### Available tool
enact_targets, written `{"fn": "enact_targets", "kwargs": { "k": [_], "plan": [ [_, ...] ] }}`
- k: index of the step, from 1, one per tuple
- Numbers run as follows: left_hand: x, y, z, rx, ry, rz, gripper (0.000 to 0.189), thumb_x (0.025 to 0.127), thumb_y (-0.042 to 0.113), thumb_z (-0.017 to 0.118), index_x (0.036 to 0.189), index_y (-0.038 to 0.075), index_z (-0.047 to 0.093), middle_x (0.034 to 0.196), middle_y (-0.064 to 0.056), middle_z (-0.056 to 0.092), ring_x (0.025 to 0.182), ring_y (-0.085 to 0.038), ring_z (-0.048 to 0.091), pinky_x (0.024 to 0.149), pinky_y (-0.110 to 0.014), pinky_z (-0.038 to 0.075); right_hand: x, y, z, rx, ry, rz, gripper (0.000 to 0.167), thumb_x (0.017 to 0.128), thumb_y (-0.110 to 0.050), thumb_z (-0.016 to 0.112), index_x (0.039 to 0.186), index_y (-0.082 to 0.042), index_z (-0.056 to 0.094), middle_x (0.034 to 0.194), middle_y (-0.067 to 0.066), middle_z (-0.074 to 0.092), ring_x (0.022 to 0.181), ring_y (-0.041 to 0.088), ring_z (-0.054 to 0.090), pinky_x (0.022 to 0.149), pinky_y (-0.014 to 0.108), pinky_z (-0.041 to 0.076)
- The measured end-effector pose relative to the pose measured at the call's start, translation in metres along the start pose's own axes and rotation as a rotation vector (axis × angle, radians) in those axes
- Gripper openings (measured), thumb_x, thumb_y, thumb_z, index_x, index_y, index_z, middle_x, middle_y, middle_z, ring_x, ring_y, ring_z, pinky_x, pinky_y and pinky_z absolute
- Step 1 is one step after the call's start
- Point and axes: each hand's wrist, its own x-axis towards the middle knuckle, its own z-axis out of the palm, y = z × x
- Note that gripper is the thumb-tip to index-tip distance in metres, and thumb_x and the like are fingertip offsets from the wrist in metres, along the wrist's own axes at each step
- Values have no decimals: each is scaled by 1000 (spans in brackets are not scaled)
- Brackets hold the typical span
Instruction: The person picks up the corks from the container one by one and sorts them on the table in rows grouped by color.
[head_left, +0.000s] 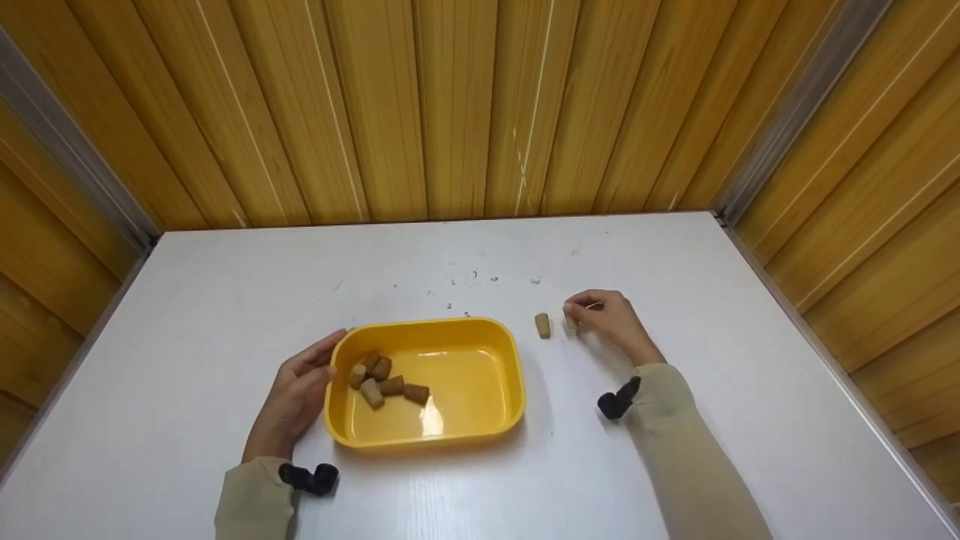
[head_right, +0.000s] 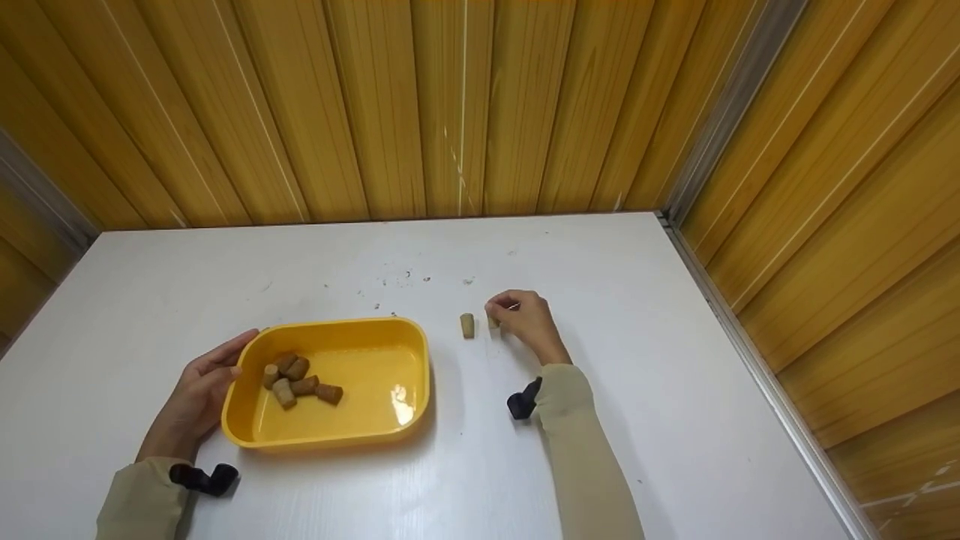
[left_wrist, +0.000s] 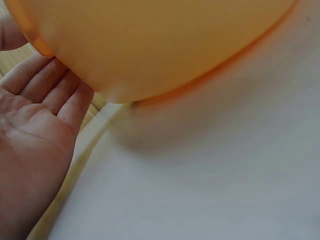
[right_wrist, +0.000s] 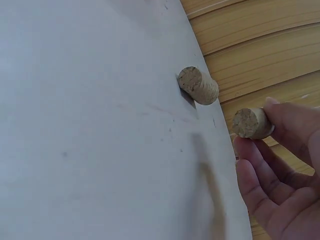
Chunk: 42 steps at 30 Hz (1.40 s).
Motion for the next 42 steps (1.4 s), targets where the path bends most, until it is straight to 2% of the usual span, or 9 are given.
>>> {"fn": "enact_targets", "kwargs": {
  "k": [7,17,26,30,38,42],
  "plan": [
    [0,0,1,5,-3,1,57,91,-3,51,146,-4,34,134,6,59,128,-8,52,106,-24,42,2,7,0,25,8,52,33,89,-33,67,109,-6,70,98,5,69,85,13,59,74,23,48],
    [0,1,1,32,4,-14,57,92,-1,51,146,-3,34,132,8,60,127,-7,53,105,-23,43,2,11,1,-11,5,47,33,90,-32,65,110,-6,70,98,6,68,85,14,57,74,24,45],
    [1,0,2,-6,16,-8,57,90,-4,50,145,-3,36,132,5,61,127,-9,53,107,-24,42,2,9,3,-20,0,59,27,90,-27,64,106,-7,71,94,5,69,82,14,58,72,24,45],
    [1,-1,1,-10,15,-9,57,90,-5,50,145,-3,36,132,5,61,127,-9,52,107,-23,41,1,9,4,-14,-4,52,26,90,-27,65,105,-7,71,94,4,69,83,14,58,73,24,44],
    [0,0,1,-1,12,-15,57,90,-5,49,145,-4,35,132,6,60,128,-8,52,107,-23,41,0,10,6,-9,1,53,26,91,-27,64,106,-7,71,102,7,70,96,20,59,87,31,46],
    [0,1,1,19,-4,-23,58,91,-3,50,146,-3,33,135,6,58,128,-7,51,106,-24,42,0,11,6,-12,1,55,25,91,-26,63,106,-8,71,104,8,70,99,22,59,89,31,45]
  ]
}}
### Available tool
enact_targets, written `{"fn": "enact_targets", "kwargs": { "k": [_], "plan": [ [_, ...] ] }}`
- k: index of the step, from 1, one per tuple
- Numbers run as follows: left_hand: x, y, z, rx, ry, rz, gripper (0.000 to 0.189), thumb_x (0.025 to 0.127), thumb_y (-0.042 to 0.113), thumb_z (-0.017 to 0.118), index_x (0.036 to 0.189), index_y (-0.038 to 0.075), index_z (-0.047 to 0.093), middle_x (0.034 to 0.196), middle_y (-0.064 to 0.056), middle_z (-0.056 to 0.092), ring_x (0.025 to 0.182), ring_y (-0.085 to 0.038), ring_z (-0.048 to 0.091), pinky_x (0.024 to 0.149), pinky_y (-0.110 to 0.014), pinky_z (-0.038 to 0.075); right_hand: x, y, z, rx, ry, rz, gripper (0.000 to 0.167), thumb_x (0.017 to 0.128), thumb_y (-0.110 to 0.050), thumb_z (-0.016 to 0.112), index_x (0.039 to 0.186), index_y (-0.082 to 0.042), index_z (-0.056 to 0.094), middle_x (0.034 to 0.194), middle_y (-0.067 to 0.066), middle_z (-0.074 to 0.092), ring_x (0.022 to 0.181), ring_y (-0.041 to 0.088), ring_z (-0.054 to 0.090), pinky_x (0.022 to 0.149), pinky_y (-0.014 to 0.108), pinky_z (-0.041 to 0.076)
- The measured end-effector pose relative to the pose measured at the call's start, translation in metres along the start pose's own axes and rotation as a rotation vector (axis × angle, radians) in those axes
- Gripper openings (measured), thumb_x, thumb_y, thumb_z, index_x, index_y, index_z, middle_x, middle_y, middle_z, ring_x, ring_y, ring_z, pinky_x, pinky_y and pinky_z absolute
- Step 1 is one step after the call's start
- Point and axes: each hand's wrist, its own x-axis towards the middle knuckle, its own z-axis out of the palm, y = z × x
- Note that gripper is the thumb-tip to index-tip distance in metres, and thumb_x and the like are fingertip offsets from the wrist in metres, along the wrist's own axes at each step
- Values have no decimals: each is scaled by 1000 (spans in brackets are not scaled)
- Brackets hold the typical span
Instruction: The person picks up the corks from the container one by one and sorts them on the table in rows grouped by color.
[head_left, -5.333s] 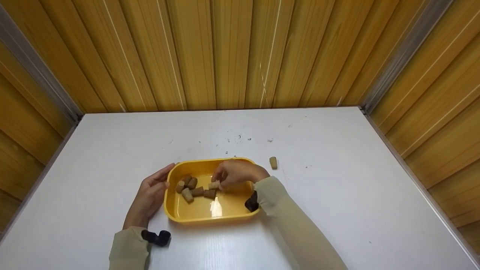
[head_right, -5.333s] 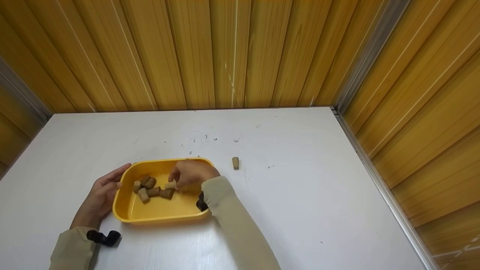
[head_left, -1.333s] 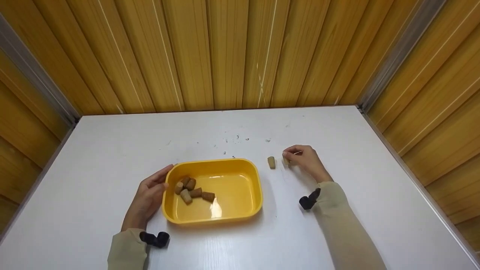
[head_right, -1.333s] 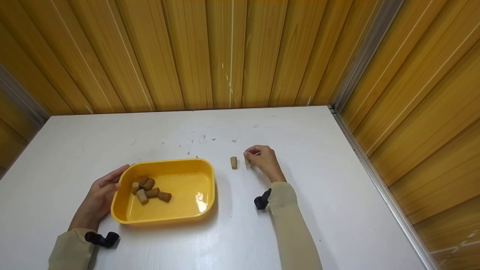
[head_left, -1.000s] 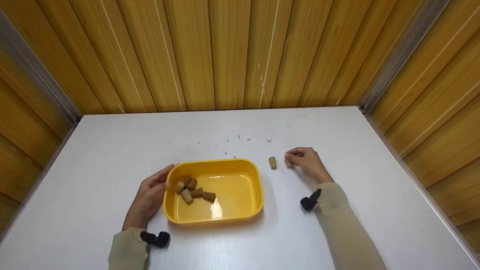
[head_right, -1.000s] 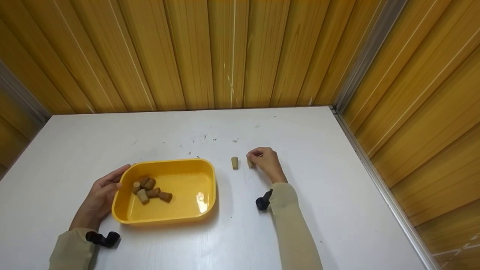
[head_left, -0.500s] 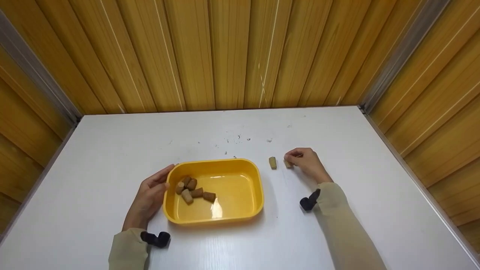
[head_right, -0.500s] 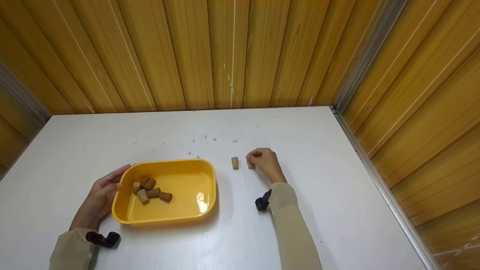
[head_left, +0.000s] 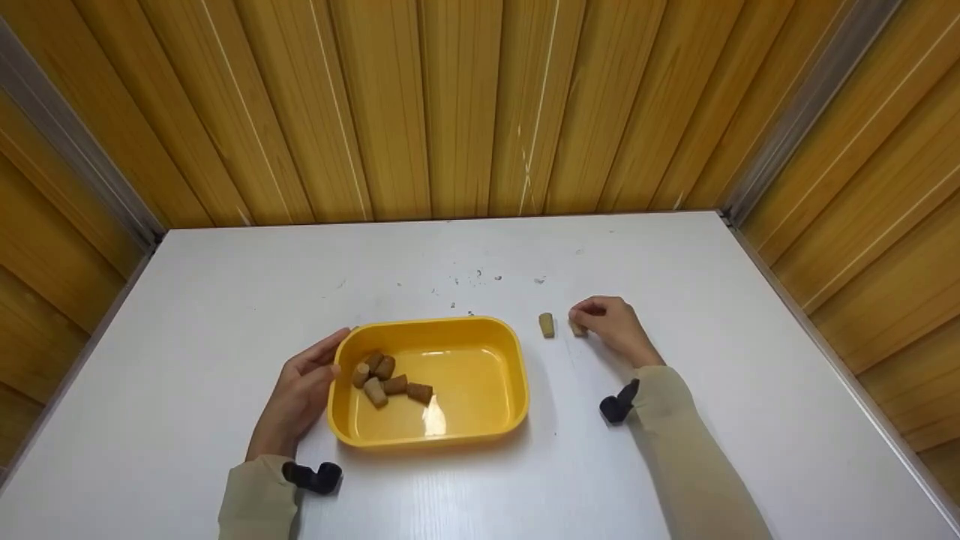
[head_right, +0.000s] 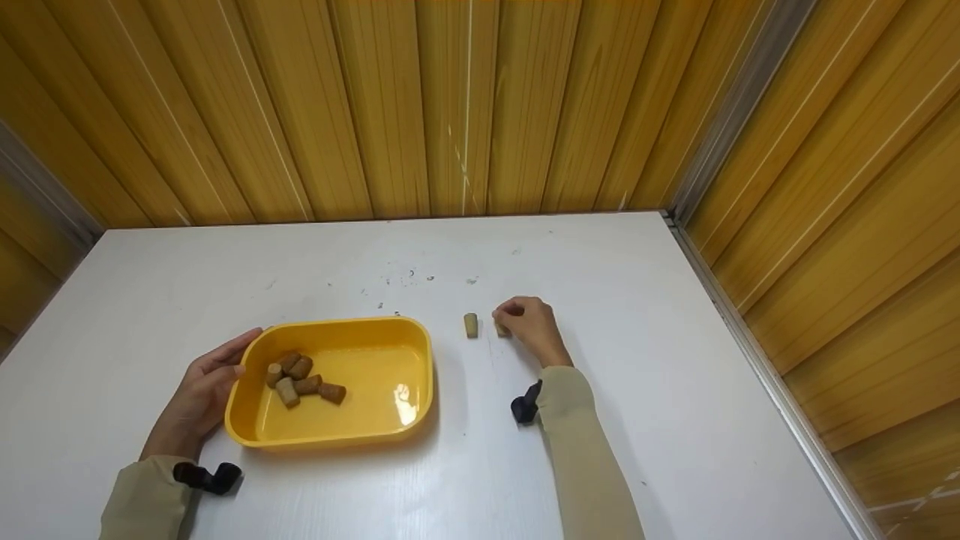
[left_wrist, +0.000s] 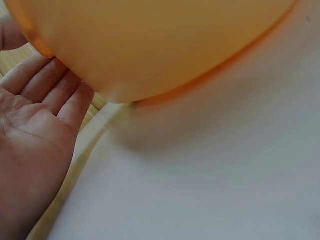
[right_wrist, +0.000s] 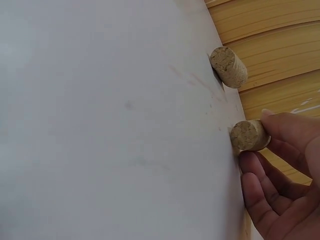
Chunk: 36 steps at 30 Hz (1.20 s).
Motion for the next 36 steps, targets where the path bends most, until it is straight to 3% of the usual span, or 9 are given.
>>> {"fn": "enact_targets", "kwargs": {
  "k": [7,18,30,36],
  "plan": [
    [0,0,0,-22,10,0,57,91,-4,49,146,-3,34,134,6,59,128,-8,51,107,-24,41,-1,-1,1,-17,10,-12,23,90,-24,63,105,-9,72,102,7,71,95,19,58,83,27,44],
    [-1,0,1,-23,9,6,56,92,-4,49,146,-3,34,134,7,59,128,-6,51,107,-22,41,0,-1,2,-25,15,-8,27,90,-24,64,109,-6,70,108,11,69,102,23,59,91,33,46],
    [0,-1,0,-3,19,21,57,91,-4,49,145,-5,34,133,6,59,126,-7,53,105,-21,43,2,-2,0,-70,4,-7,30,91,-31,63,109,-7,70,103,8,68,93,20,57,76,25,43],
    [1,-2,0,-1,22,29,56,91,-4,50,145,-5,35,132,6,60,126,-7,53,105,-21,42,3,-5,-3,-68,1,43,32,92,-32,61,111,-8,69,103,9,66,93,20,57,73,24,44]
  ]
}}
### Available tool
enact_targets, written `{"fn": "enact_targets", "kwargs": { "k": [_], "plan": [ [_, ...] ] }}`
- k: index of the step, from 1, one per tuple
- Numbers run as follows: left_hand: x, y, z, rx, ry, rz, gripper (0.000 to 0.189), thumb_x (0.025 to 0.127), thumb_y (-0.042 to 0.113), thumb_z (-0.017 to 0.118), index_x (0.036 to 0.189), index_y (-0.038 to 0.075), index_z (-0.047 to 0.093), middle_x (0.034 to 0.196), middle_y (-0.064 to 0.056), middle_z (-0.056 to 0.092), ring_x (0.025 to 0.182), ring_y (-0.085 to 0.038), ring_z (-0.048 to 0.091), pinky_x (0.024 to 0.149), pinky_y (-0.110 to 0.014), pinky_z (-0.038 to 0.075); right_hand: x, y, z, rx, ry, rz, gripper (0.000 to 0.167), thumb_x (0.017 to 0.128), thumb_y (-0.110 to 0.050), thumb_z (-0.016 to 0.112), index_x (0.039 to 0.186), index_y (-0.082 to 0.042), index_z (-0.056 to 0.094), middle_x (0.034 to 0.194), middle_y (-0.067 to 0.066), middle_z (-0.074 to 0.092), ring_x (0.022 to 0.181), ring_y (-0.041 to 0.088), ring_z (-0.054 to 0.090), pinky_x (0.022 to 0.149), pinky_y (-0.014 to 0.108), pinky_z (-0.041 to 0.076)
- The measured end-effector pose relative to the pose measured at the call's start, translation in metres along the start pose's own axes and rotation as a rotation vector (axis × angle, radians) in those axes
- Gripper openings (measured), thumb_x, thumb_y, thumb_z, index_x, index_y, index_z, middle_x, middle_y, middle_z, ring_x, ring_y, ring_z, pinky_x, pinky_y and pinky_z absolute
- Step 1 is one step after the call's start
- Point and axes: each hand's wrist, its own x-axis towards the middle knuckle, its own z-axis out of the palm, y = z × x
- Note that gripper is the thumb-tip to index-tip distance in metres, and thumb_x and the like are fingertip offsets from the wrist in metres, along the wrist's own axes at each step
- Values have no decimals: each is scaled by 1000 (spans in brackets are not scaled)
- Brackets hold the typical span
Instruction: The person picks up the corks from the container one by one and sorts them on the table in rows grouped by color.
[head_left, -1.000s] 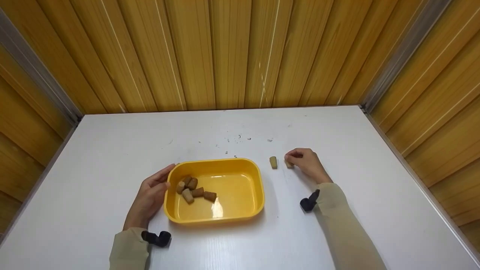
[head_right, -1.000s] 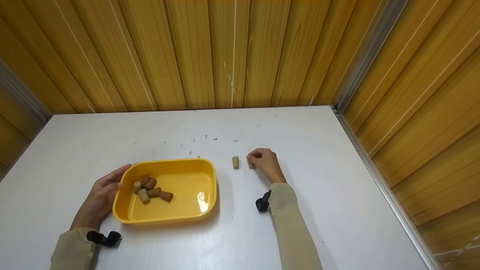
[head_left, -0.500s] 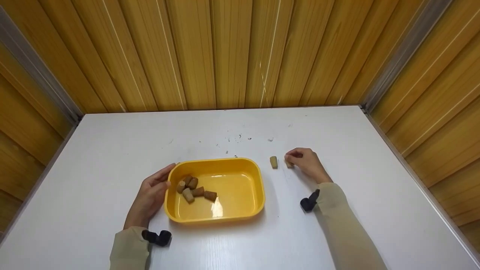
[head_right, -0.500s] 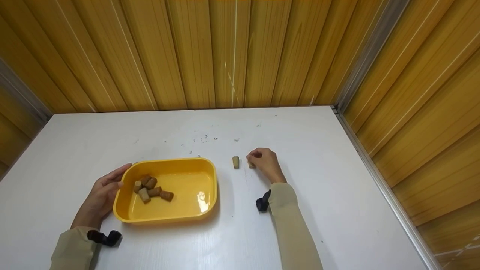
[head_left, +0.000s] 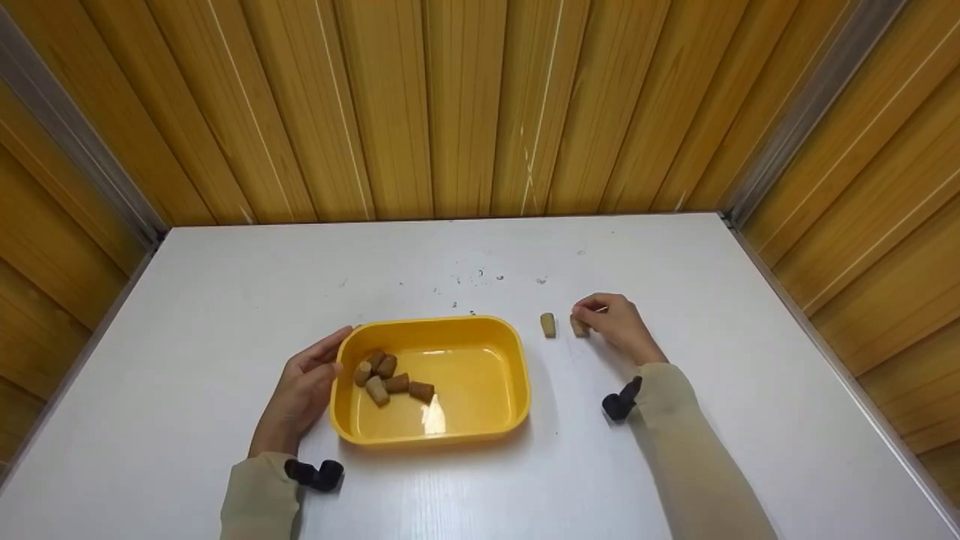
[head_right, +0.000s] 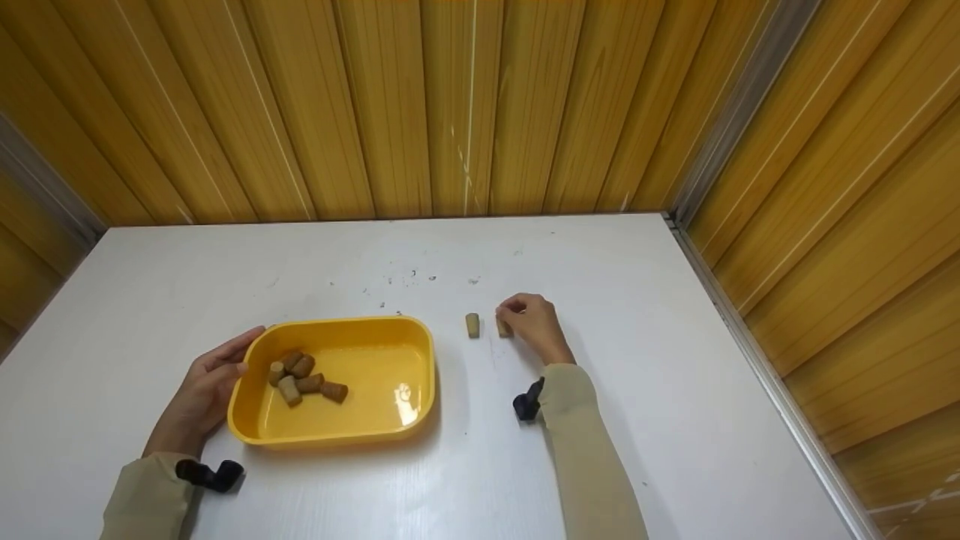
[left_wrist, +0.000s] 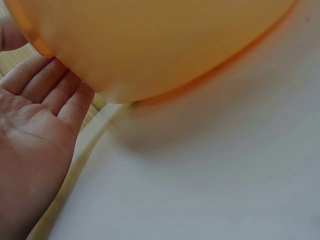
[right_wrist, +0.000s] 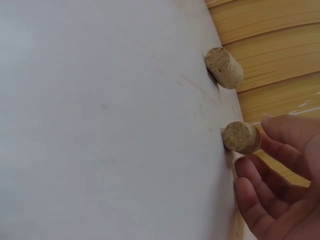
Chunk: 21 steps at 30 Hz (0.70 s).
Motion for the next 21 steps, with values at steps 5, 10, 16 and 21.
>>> {"fn": "enact_targets", "kwargs": {
  "k": [5,10,16,21],
  "plan": [
    [0,0,0,-6,6,-6,56,91,-3,52,145,-4,36,131,7,61,127,-6,52,106,-20,41,1,-2,-3,9,8,-17,31,92,-31,60,111,-7,69,100,9,66,87,17,59,68,22,47],
    [0,0,0,-10,2,-1,56,91,-4,50,145,-5,35,132,6,61,127,-7,52,106,-21,41,1,-6,-7,17,0,-13,31,93,-31,60,113,-9,68,105,9,67,90,19,60,71,23,49],
    [1,0,1,-13,4,-12,55,92,-2,51,145,-2,37,131,7,61,128,-7,52,107,-21,41,0,-14,-12,-10,-5,-25,30,94,-29,58,114,-10,68,115,11,65,103,25,58,83,30,48],
    [2,1,1,-4,3,-21,55,92,-3,50,145,-2,36,132,7,60,128,-6,52,107,-22,41,-2,-22,-13,-26,1,-80,31,94,-28,59,115,-7,68,116,13,66,103,26,57,89,35,48]
  ]
}}
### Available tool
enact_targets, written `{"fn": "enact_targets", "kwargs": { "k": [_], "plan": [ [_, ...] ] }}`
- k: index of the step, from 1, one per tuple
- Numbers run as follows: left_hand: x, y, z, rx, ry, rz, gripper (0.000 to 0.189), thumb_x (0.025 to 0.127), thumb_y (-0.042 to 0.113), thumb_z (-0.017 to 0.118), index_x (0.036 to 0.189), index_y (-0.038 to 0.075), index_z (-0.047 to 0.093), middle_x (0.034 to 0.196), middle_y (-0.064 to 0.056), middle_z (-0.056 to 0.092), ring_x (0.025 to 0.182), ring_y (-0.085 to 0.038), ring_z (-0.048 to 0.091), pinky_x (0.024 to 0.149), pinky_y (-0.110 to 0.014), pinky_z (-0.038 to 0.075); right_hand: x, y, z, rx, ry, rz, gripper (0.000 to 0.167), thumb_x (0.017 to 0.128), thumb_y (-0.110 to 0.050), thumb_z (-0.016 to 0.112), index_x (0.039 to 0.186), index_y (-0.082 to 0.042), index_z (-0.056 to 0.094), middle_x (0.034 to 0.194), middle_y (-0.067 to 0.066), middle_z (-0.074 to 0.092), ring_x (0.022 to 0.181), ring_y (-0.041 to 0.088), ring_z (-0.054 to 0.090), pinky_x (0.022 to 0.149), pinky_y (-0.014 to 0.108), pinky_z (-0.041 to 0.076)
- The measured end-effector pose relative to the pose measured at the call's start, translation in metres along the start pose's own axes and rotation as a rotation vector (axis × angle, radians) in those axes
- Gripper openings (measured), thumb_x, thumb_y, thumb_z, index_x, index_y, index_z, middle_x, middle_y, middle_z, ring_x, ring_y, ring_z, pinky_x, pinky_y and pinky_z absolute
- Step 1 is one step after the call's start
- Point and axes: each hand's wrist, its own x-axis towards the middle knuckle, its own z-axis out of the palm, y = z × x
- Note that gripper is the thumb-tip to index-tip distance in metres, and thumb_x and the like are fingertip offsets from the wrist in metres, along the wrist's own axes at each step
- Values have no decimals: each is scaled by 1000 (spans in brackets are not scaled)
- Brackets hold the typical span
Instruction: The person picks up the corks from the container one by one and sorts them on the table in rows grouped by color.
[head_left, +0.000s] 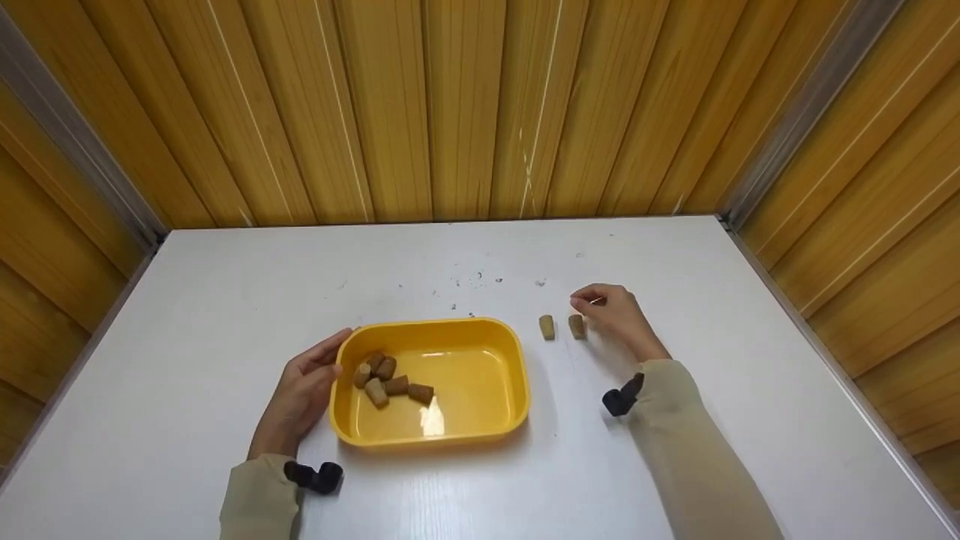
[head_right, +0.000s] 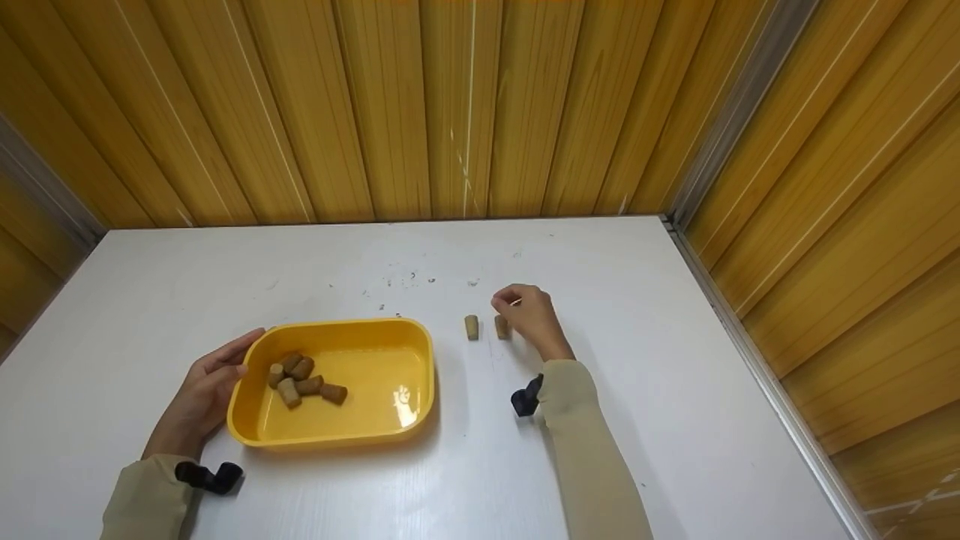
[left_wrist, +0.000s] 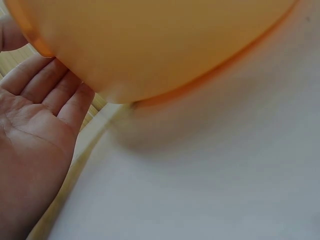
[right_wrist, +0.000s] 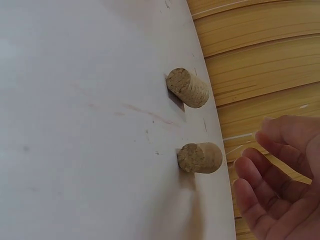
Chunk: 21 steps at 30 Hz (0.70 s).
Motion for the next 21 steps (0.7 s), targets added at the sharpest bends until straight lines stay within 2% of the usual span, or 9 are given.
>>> {"fn": "enact_targets", "kwargs": {
  "k": [5,21],
  "plan": [
    [0,1,-1,1,1,-15,58,90,-5,49,146,-3,34,133,6,58,127,-6,52,106,-22,42,-3,-13,-1,9,8,-72,30,93,-26,61,113,-5,68,111,14,68,99,25,60,88,35,49],
    [0,1,0,0,-10,-11,58,90,-5,49,146,-3,33,131,10,60,126,-4,52,106,-21,42,-13,-58,5,19,-72,-154,30,92,-28,63,114,-9,68,112,9,69,101,23,63,92,37,55]
  ]
}}
